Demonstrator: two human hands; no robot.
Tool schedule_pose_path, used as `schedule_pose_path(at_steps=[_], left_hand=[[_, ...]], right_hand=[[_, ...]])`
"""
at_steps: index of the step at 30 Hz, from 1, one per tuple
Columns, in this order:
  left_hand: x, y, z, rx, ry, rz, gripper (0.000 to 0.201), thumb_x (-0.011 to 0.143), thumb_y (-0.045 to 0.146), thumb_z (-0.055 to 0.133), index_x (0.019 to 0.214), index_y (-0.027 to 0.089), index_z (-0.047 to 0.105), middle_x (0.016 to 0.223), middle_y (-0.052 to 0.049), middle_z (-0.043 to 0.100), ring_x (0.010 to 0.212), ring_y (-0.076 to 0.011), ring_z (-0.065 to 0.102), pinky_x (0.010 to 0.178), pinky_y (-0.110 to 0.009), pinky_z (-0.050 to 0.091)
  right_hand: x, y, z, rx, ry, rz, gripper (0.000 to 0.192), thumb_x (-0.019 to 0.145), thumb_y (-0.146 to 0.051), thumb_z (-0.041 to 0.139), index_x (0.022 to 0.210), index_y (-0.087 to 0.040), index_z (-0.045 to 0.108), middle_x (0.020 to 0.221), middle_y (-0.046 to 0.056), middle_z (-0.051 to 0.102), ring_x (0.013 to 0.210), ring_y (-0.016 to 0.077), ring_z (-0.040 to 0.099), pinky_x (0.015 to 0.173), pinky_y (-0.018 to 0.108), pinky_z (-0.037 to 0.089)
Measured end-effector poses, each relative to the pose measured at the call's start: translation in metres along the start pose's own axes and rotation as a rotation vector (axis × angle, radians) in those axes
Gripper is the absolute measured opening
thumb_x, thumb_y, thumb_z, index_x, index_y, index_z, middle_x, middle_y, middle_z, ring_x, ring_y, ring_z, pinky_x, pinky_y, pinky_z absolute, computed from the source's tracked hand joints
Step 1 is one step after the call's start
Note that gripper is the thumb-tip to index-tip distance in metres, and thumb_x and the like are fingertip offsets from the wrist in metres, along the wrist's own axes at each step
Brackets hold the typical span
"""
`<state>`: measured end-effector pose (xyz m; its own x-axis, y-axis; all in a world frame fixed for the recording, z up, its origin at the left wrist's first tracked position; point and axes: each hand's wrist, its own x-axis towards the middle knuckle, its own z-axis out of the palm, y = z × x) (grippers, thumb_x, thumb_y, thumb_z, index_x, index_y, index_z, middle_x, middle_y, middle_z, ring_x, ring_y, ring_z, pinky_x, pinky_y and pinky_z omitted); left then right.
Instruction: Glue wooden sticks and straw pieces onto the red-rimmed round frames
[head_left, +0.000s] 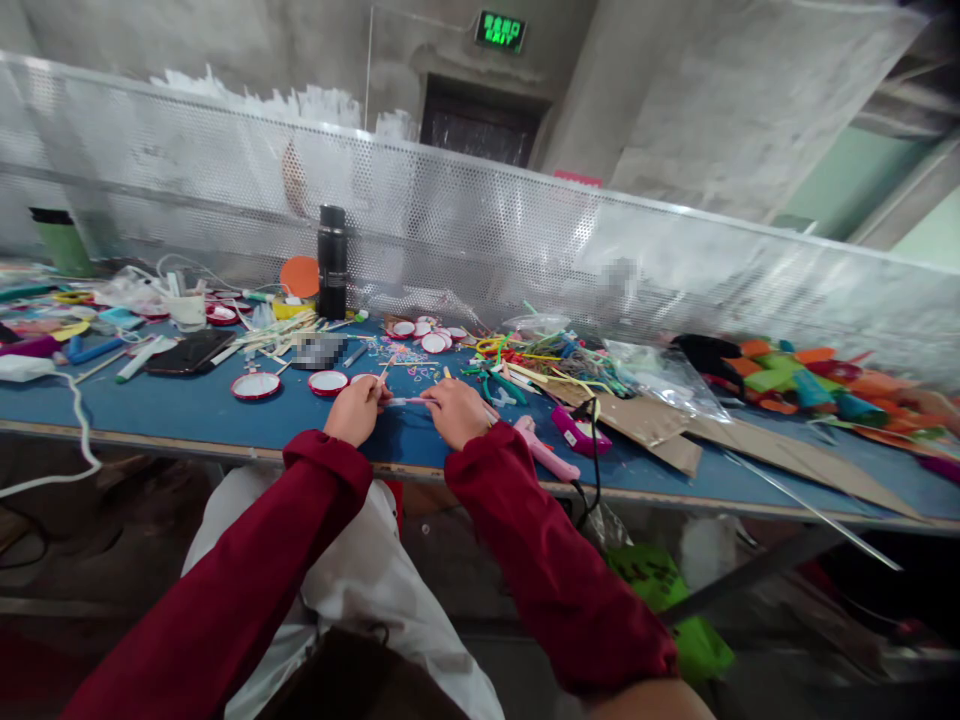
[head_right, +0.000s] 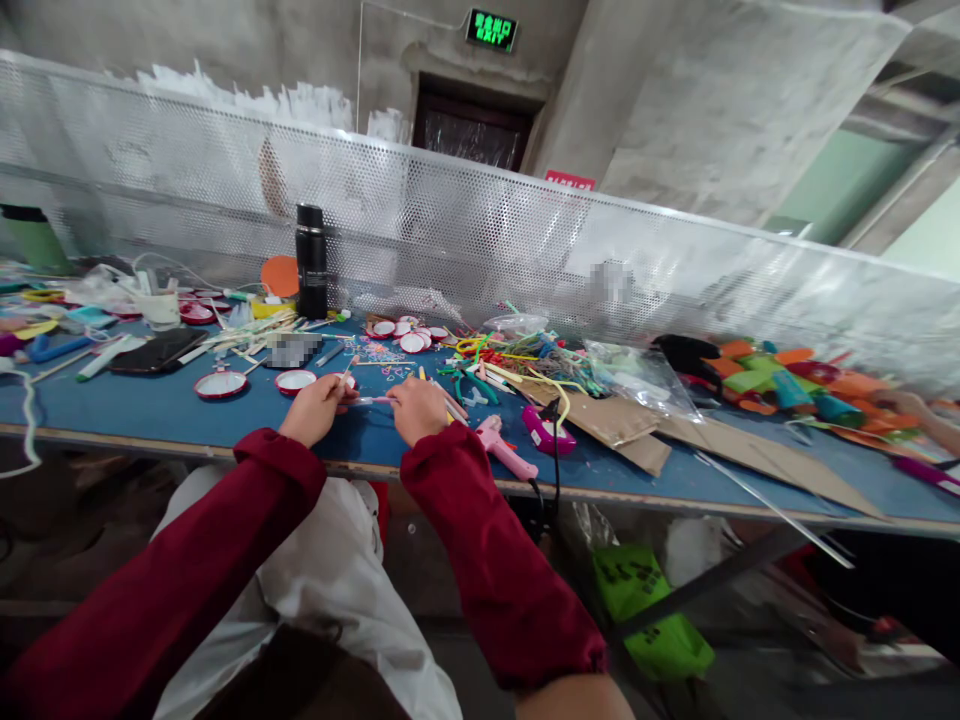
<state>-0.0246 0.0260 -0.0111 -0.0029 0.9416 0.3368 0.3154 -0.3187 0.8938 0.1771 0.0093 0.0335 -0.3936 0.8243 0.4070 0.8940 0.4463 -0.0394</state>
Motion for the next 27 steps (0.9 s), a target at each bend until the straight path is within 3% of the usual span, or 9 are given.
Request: schedule_pose_path(at_steps=[8,20,23,27], left_hand=[[-0.002,0.006,0.001,-0.157,0.034,-0.044,0.017,0.092,0.028,0.046,0.089,0.019,0.061,0.096,-0.009,0.072,0.087,-0.0212,0.071,0.070,-0.031,0.056],[-0.004,0.014,0.001,-0.441,0.027,-0.113,0.018,0.083,0.035,0.058,0.083,0.018,0.063,0.093,-0.008,0.075,0.088,-0.0210,0.071,0.076,-0.032,0.056],[-0.005,0.012,-0.005,-0.382,0.090,-0.109,0.023,0.081,0.037,0.058,0.089,0.017,0.067,0.099,-0.007,0.075,0.091,-0.0204,0.068,0.076,-0.030,0.054],[-0.004,0.004,-0.028,-0.087,0.302,-0.055,0.034,0.078,0.040,0.061,0.098,0.016,0.074,0.091,-0.006,0.073,0.080,-0.0185,0.063,0.069,-0.027,0.050]], right_hand=[[-0.002,0.001,-0.001,0.103,0.014,-0.028,0.029,0.099,-0.035,0.050,0.112,-0.023,0.073,0.109,0.006,0.074,0.105,0.0185,0.065,0.096,0.029,0.046],[-0.004,-0.003,-0.002,0.147,0.090,-0.027,0.026,0.097,-0.027,0.053,0.110,-0.019,0.074,0.106,0.007,0.074,0.102,0.0192,0.064,0.095,0.029,0.045],[-0.011,0.001,-0.013,0.095,0.110,0.071,0.025,0.097,-0.027,0.052,0.108,-0.021,0.073,0.107,0.007,0.074,0.101,0.0199,0.064,0.092,0.029,0.045],[-0.024,0.006,-0.026,-0.088,0.088,0.299,0.023,0.094,-0.027,0.053,0.101,-0.022,0.074,0.103,0.010,0.074,0.099,0.0260,0.063,0.086,0.036,0.044]])
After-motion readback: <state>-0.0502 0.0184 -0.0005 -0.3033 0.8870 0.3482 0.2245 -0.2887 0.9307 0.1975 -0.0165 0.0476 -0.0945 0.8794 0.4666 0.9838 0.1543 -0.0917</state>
